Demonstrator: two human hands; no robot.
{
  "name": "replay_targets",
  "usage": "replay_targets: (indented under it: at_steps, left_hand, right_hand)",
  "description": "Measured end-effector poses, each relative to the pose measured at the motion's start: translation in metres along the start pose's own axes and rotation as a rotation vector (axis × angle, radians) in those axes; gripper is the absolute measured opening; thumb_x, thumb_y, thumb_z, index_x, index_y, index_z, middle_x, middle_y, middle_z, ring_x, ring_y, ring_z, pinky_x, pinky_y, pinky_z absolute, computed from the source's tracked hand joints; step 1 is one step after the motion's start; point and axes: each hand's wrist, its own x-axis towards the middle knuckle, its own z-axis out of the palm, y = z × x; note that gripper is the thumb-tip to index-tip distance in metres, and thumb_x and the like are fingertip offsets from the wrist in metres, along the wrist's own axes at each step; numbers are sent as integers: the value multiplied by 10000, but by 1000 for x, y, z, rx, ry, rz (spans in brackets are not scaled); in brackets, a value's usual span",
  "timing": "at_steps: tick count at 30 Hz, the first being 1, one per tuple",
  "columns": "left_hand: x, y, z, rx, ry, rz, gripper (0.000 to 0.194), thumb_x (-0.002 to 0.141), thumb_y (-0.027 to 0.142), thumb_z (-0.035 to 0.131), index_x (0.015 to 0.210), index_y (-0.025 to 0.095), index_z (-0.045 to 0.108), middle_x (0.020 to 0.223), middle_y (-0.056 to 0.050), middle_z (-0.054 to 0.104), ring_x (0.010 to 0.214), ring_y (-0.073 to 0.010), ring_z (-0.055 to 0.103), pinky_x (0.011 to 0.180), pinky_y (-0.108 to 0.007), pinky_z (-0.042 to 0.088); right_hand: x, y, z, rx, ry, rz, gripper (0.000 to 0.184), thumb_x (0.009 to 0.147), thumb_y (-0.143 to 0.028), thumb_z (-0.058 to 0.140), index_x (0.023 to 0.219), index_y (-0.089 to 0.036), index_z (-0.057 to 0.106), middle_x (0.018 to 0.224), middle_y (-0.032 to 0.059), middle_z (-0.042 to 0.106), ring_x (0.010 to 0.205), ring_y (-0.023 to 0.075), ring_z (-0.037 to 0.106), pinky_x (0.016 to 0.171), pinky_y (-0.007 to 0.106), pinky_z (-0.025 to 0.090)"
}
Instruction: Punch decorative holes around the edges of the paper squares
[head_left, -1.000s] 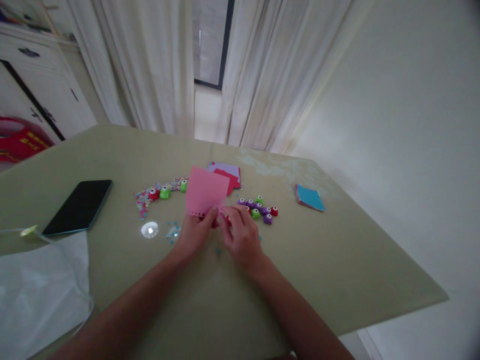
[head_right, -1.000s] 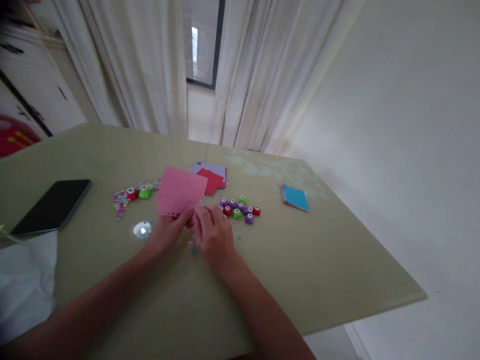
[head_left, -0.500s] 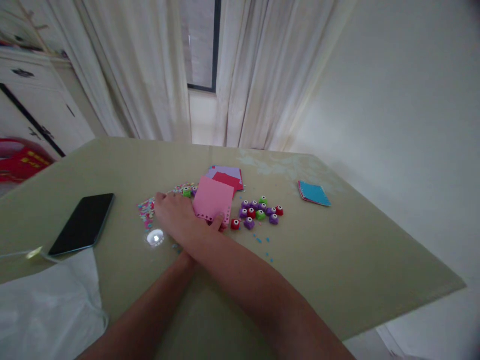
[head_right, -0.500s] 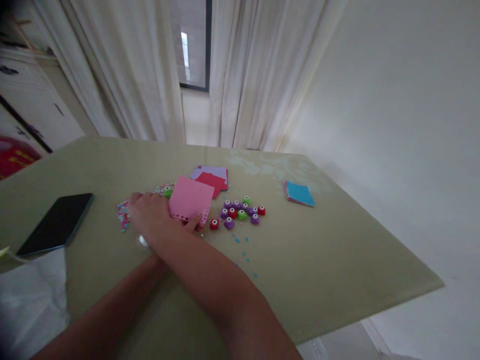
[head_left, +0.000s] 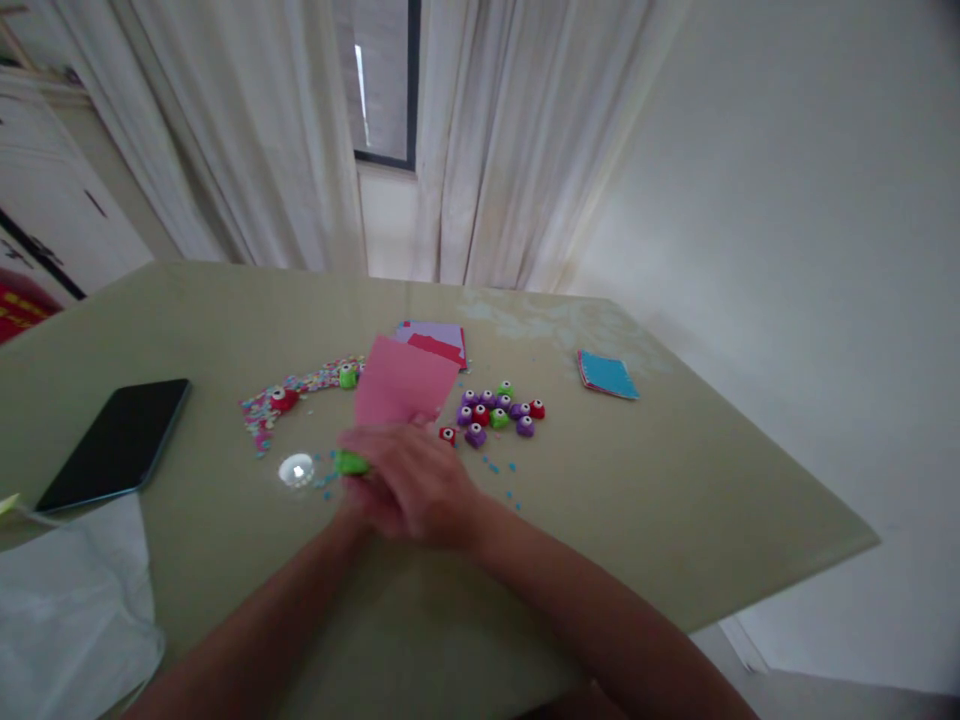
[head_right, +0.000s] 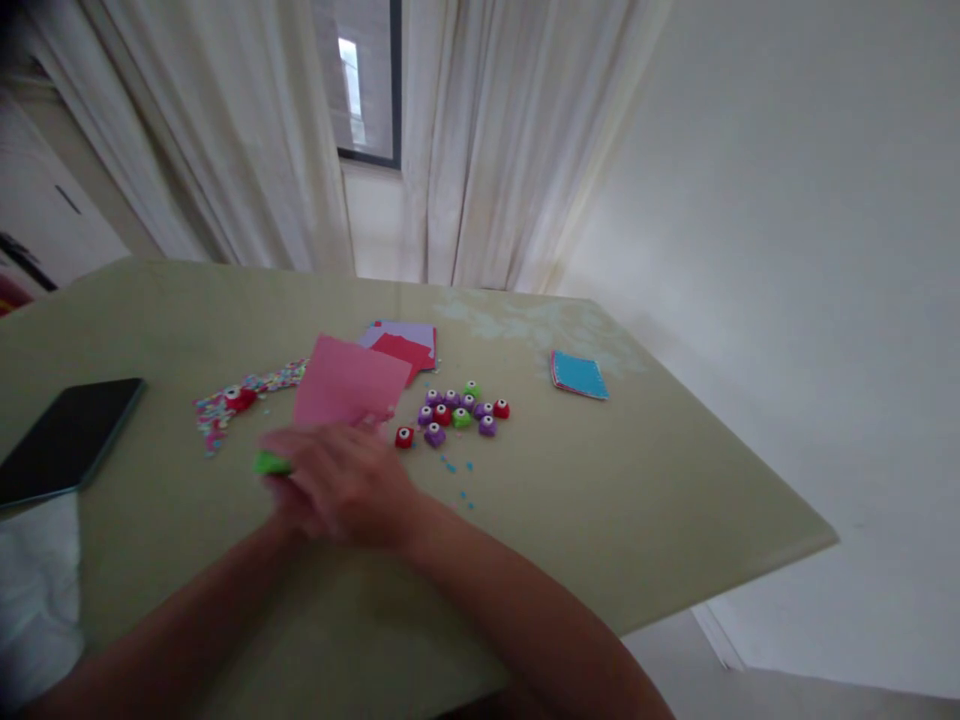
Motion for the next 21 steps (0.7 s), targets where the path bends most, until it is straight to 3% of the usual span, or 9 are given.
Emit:
replay_targets:
  at_steps: [2,5,8,14,21]
  left_hand:
    - [3,5,-5,-124,-65,31,380,974,501,496,954,223,756,876,-85,787,841,-267,765,737,-365,633]
    - [4,7,-8,-403,-99,4,438,964,547,519,867,185,746,642,-39,699,602,-210,684,581,-309,564]
    - [0,9,-10,-530,-67,-39,398,921,553,616,774,199,724,571,-10,647,533,-184,627,514,-278,487]
    - [-6,16,-18,-533,-58,-62,409,892,539,648,619,234,643,552,-17,646,499,-187,602,500,-295,485]
    - [-6,8,-17,-490,-69,-90,400,882,577,680,711,216,711,596,-16,668,542,-194,611,526,-298,479]
  right_hand:
    - [-28,12,-19,162,121,306,310,1029,-261,622,1333,-197,627,1230,119,748,1068,207,723,902,330,616]
    - [-46,28,-32,424,407,783,300,952,-333,734,1229,-232,678,1016,59,736,793,172,696,693,293,593]
    - [-43,37,-32,699,538,1035,378,831,-387,852,1155,-237,727,838,2,703,676,154,652,627,278,564]
    - [-40,40,-29,1115,507,1184,429,804,-523,856,1079,-202,786,742,6,715,630,126,634,618,250,535]
    - [-40,40,-29,1112,496,1131,438,765,-526,891,1020,-182,797,764,3,713,606,106,583,585,243,480]
